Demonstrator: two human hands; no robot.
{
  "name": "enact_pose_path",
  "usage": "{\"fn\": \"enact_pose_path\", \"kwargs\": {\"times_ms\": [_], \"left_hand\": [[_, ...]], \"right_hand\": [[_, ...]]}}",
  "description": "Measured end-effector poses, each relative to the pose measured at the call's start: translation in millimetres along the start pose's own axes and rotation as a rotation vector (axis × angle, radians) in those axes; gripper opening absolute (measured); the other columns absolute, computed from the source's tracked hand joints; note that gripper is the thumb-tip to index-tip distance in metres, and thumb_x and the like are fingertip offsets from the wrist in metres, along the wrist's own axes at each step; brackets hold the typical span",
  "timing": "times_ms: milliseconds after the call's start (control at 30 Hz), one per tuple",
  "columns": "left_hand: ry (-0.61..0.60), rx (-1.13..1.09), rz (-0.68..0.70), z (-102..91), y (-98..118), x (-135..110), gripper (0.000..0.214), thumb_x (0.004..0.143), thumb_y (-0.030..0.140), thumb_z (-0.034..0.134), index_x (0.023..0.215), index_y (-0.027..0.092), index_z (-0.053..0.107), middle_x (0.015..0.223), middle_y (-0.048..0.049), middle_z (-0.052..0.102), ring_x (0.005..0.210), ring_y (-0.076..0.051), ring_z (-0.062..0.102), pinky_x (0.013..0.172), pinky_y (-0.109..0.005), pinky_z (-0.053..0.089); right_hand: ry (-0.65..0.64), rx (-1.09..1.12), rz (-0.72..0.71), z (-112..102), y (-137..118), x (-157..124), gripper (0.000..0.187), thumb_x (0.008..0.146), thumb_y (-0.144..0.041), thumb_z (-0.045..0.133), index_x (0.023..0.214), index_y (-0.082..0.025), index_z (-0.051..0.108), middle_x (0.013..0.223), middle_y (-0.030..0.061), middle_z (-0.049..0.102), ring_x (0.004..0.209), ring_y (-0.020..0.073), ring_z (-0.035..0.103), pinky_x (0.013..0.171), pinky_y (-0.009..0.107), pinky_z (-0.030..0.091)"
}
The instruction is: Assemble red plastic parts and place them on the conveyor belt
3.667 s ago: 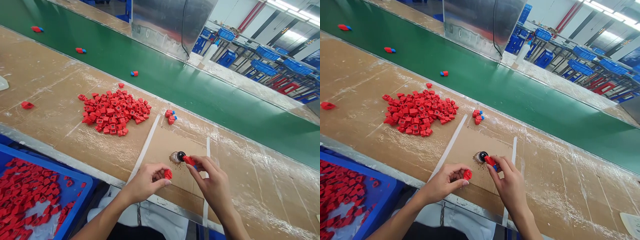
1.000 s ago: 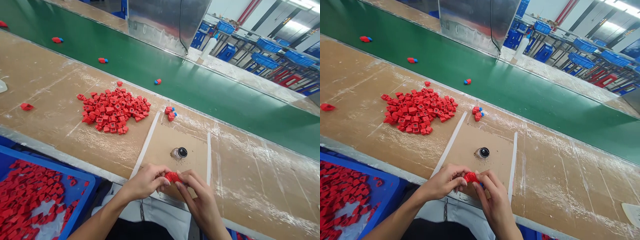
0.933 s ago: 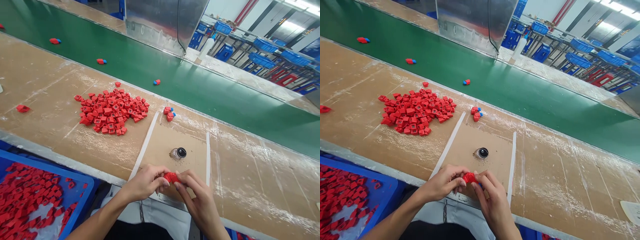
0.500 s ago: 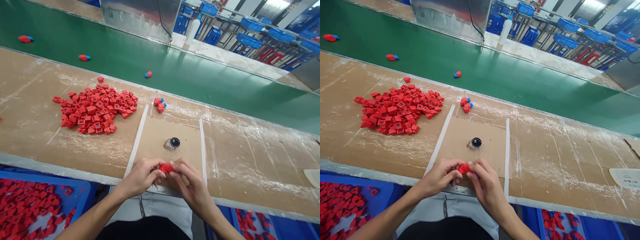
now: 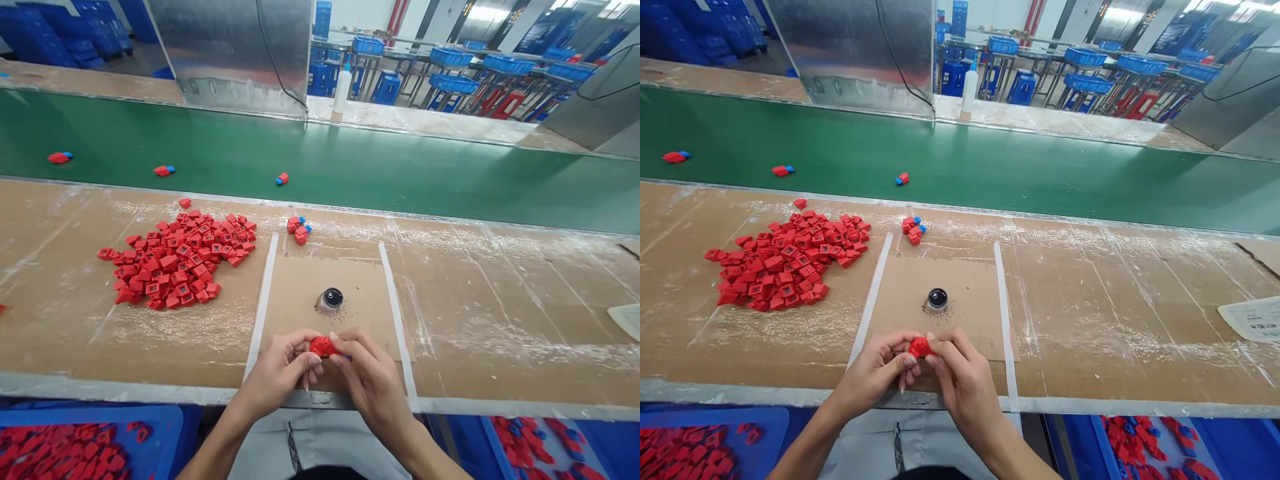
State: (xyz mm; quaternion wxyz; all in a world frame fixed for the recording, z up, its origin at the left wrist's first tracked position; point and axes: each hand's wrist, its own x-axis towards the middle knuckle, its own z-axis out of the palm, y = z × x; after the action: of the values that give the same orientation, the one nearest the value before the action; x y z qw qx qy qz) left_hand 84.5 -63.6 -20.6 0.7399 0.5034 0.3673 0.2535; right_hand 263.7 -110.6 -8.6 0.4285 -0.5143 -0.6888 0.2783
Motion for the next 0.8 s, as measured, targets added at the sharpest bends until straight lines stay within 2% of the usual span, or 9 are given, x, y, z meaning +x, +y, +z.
{"fn": "enact_pose_path", "kwargs": {"times_ms": [133, 300, 433, 533, 633, 733, 767, 800], "left_hand": [[-0.003, 0.082, 0.023, -1.0, -1, -2, 0.028, 0.096, 0.037, 0.053, 0.102, 0.013, 0.065, 0.068, -0.0006, 0.060, 0.055, -0.009, 0.054, 0.050, -0.019, 0.046], [0.012, 0.177, 0.016, -3.1, -2, -3, 0.031, 0.096, 0.037, 0.052, 0.110, 0.012, 0.064, 0.068, -0.0012, 0.061, 0.053, -0.010, 0.054, 0.049, -0.020, 0.046], [0.022, 0.219, 0.025, -3.8, -1, -3, 0.033, 0.096, 0.037, 0.053, 0.114, 0.011, 0.064, 0.071, -0.0018, 0.062, 0.057, -0.011, 0.056, 0.053, -0.021, 0.046], [0.017, 0.209, 0.038, 0.1, 2, -2, 0.033, 0.095, 0.037, 0.056, 0.115, 0.011, 0.064, 0.074, -0.0023, 0.063, 0.062, -0.011, 0.057, 0.056, -0.022, 0.047], [-0.042, 0.195, -0.003, 4.4, 8, -5, 0.038, 0.091, 0.038, 0.061, 0.119, 0.012, 0.063, 0.075, -0.0028, 0.065, 0.062, -0.011, 0.057, 0.059, -0.022, 0.048], [-0.129, 0.247, -0.071, -5.9, 22, -11, 0.053, 0.086, 0.043, 0.065, 0.130, 0.015, 0.056, 0.086, -0.0070, 0.070, 0.065, -0.014, 0.062, 0.058, -0.025, 0.051], [-0.097, 0.317, -0.067, -14.8, 29, -13, 0.056, 0.086, 0.045, 0.064, 0.133, 0.016, 0.053, 0.091, -0.0083, 0.070, 0.067, -0.016, 0.064, 0.057, -0.026, 0.052], [0.003, 0.444, -0.039, -26.3, 36, -15, 0.057, 0.087, 0.047, 0.061, 0.134, 0.017, 0.052, 0.094, -0.0088, 0.071, 0.070, -0.017, 0.066, 0.057, -0.027, 0.052]], "right_hand": [[-0.078, 0.010, -0.031, 3, 5, 2, 0.019, 0.100, -0.016, 0.043, 0.100, -0.020, 0.062, 0.085, 0.0045, 0.053, 0.073, 0.0154, 0.055, 0.066, 0.027, 0.049], [-0.123, 0.039, -0.055, 0, 10, 3, 0.020, 0.100, -0.016, 0.041, 0.097, -0.019, 0.060, 0.086, 0.0043, 0.051, 0.073, 0.0147, 0.052, 0.065, 0.026, 0.047], [-0.107, -0.002, -0.078, -3, 7, 3, 0.022, 0.100, -0.016, 0.039, 0.096, -0.019, 0.060, 0.087, 0.0049, 0.053, 0.074, 0.0148, 0.054, 0.067, 0.026, 0.048], [-0.080, -0.027, -0.097, -1, 5, 3, 0.022, 0.100, -0.015, 0.040, 0.101, -0.018, 0.061, 0.092, 0.0066, 0.058, 0.079, 0.0162, 0.059, 0.070, 0.027, 0.050], [-0.030, 0.020, -0.050, 1, 3, -3, 0.018, 0.099, -0.018, 0.045, 0.103, -0.019, 0.062, 0.093, 0.0066, 0.062, 0.082, 0.0169, 0.062, 0.073, 0.028, 0.052], [0.057, 0.049, 0.032, -18, 3, -29, 0.015, 0.098, -0.024, 0.051, 0.104, -0.021, 0.065, 0.097, 0.0070, 0.067, 0.088, 0.0187, 0.066, 0.076, 0.030, 0.055], [0.121, 0.028, 0.064, -31, 5, -42, 0.016, 0.098, -0.027, 0.053, 0.107, -0.021, 0.065, 0.100, 0.0076, 0.068, 0.090, 0.0197, 0.067, 0.077, 0.030, 0.056], [0.207, -0.007, 0.100, -46, 7, -57, 0.019, 0.098, -0.031, 0.054, 0.111, -0.022, 0.065, 0.104, 0.0083, 0.069, 0.091, 0.0205, 0.068, 0.076, 0.031, 0.057]]}}
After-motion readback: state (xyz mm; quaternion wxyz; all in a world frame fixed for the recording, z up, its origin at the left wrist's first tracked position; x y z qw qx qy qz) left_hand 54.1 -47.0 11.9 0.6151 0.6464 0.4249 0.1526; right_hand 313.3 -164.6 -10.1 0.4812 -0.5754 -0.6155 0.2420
